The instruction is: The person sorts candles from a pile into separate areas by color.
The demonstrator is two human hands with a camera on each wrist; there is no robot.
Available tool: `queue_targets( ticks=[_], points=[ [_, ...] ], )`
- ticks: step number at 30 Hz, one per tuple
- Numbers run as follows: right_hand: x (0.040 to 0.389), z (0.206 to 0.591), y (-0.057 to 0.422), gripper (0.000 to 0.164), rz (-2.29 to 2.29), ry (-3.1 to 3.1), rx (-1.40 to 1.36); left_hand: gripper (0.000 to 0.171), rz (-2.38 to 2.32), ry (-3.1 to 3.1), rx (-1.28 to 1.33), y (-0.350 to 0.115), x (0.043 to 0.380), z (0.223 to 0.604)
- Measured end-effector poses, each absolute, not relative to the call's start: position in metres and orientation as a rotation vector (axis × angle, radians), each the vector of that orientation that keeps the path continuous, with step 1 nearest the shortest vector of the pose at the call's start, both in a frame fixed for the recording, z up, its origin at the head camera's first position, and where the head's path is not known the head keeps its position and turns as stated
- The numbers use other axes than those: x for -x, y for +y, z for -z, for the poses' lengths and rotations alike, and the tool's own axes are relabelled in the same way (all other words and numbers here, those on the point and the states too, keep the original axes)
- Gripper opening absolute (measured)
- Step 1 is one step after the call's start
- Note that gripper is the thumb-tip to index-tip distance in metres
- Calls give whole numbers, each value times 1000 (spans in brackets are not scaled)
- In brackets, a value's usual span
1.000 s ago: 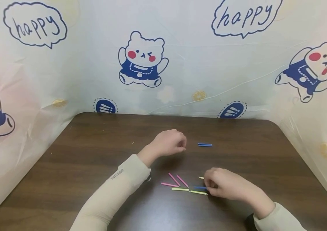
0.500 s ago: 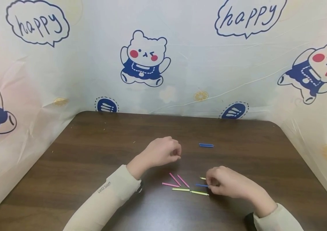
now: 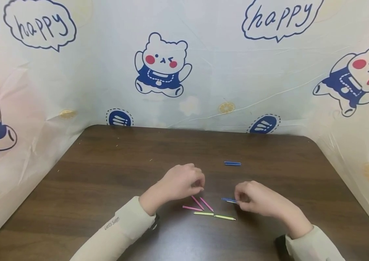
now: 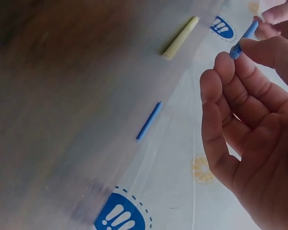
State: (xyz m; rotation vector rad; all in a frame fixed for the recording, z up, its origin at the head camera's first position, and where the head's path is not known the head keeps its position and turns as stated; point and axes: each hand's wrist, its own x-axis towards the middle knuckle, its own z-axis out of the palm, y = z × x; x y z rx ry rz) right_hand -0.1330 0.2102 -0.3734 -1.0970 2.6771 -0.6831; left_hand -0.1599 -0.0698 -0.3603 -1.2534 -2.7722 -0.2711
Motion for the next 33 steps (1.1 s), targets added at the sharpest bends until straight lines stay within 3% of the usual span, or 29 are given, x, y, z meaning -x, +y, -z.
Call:
queue_targets(
  ticks=[33],
  points=[
    [192,381,224,13,559,2819,936,7,45,-2746,1568,-26,137,370]
  ],
)
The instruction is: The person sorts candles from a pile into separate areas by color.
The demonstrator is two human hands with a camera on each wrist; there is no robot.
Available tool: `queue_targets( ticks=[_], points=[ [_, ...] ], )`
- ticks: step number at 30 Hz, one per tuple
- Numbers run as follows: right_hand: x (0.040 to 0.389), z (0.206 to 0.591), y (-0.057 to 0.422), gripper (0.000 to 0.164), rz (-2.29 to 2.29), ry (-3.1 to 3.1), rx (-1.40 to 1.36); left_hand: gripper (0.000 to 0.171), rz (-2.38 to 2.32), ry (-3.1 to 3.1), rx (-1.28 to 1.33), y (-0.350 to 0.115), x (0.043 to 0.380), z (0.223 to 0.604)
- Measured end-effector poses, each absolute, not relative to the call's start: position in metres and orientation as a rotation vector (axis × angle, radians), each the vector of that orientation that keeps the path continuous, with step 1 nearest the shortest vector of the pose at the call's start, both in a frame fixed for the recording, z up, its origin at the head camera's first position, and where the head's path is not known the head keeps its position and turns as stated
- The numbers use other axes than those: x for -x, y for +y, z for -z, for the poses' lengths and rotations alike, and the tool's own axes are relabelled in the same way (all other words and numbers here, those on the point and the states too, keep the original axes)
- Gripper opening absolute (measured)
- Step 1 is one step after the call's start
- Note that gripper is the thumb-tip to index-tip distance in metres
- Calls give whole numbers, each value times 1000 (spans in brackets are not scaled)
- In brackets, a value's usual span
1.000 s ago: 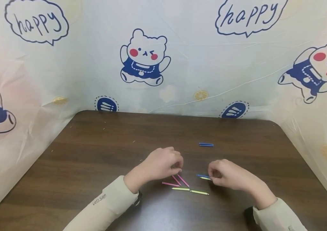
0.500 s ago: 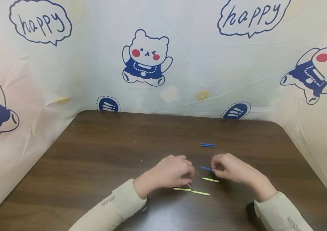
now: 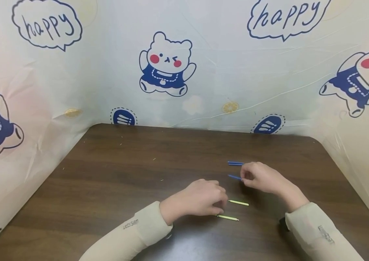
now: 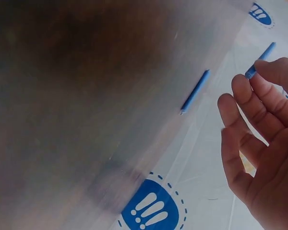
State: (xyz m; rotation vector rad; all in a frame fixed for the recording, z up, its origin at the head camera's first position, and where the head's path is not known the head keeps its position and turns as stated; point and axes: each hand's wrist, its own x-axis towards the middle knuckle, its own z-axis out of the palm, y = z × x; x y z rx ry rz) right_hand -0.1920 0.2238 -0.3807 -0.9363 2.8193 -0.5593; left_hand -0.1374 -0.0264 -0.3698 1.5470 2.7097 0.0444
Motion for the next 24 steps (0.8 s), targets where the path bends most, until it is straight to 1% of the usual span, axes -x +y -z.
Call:
queue_targets(
  ticks=[12,24],
  points=[
    [223,380,230,5,469,2896,842,4,26,2721,-1574,-8,143,370],
    [238,386,228,4,432,2873,779,5,24,2716,-1526,6,155,376]
  ],
)
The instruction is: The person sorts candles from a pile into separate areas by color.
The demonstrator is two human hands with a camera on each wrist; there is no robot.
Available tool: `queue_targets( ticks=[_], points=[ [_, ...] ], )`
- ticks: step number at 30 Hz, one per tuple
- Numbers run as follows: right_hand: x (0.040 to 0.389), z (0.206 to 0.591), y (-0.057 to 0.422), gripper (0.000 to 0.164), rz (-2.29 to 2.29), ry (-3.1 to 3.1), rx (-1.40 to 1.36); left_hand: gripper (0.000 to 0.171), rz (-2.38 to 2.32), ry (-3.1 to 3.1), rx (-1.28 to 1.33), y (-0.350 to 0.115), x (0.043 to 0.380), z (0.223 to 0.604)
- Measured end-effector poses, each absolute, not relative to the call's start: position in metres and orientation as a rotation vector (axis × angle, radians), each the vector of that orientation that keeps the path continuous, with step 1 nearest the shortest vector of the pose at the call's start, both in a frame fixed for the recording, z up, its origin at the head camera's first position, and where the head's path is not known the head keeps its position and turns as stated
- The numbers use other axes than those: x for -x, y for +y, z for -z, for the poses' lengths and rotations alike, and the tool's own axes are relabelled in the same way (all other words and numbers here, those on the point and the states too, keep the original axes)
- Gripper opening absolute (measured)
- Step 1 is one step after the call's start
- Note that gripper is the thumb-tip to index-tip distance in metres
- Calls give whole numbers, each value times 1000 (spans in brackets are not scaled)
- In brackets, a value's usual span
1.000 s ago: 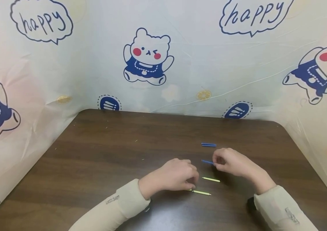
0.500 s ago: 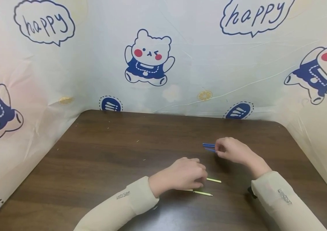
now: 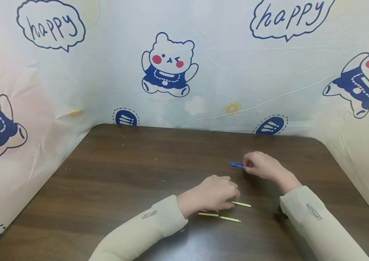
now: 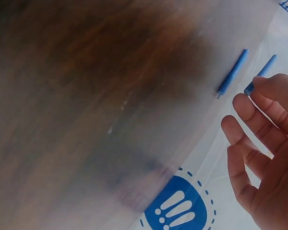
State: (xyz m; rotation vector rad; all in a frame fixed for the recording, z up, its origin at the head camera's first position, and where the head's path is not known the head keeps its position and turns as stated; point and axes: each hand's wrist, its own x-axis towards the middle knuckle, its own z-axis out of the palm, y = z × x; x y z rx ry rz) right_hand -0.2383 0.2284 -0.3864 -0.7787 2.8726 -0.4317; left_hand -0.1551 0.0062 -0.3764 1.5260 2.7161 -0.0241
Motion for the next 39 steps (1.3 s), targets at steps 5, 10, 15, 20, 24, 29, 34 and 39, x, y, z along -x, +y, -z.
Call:
queue_targets(
  ticks=[5,10,15,20,24,29,34,39],
  points=[
    [242,388,225,5,407,2843,733,10,73,2726,-1507,10,158,378],
    [245,388,226,5,378,2837,714,12,149,2747,-1478,13,160,377],
    [247,390,226,4,348,2834,720,14,170,2717,-1452,16,162,378],
    [249,393,226,5,331,2813,704,11,182,2680,-1429,18,163,380],
    [251,394,224,6,313,2821,728,8,176,2682,-1407,20,164,379],
    [252,395,223,8,284,2825,756,11,151,2652,-1386,24,166,381],
    [252,395,224,9,267,2838,746,15,143,2637,-1363,26,167,383],
    [252,394,227,3,274,2852,732,10,136,2635,-1337,28,167,383]
  ],
)
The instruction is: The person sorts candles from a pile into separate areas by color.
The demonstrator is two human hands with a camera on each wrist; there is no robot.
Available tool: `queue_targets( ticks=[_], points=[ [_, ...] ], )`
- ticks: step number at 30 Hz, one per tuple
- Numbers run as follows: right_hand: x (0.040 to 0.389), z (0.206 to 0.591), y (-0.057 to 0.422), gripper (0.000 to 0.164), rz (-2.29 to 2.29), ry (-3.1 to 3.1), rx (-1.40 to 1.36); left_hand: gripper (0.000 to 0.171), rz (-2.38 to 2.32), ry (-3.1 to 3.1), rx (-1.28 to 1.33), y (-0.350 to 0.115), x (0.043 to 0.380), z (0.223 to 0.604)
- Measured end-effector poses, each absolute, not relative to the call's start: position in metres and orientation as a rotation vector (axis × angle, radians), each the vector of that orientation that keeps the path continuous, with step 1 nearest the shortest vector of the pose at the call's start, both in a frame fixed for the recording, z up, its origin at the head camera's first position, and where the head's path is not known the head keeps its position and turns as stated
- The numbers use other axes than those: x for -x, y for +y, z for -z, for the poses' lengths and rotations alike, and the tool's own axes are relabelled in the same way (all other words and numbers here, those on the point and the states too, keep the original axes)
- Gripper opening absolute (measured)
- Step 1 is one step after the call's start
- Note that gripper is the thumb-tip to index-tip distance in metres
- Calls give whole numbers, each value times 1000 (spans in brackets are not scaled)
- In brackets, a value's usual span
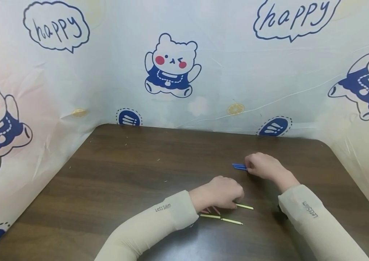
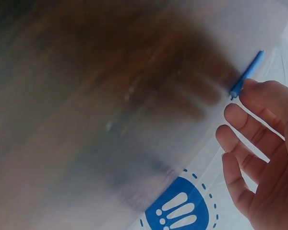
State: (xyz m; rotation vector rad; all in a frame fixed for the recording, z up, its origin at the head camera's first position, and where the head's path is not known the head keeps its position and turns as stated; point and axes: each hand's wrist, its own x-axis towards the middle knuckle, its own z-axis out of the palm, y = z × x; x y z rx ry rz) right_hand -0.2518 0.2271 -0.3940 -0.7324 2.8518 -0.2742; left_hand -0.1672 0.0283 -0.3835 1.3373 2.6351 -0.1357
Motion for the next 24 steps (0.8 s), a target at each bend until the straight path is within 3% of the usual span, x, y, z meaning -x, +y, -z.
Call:
queue_targets(
  ticks=[24],
  points=[
    [223,378,262,6,439,2949,764,28,117,2620,-1285,33,170,384]
  ],
)
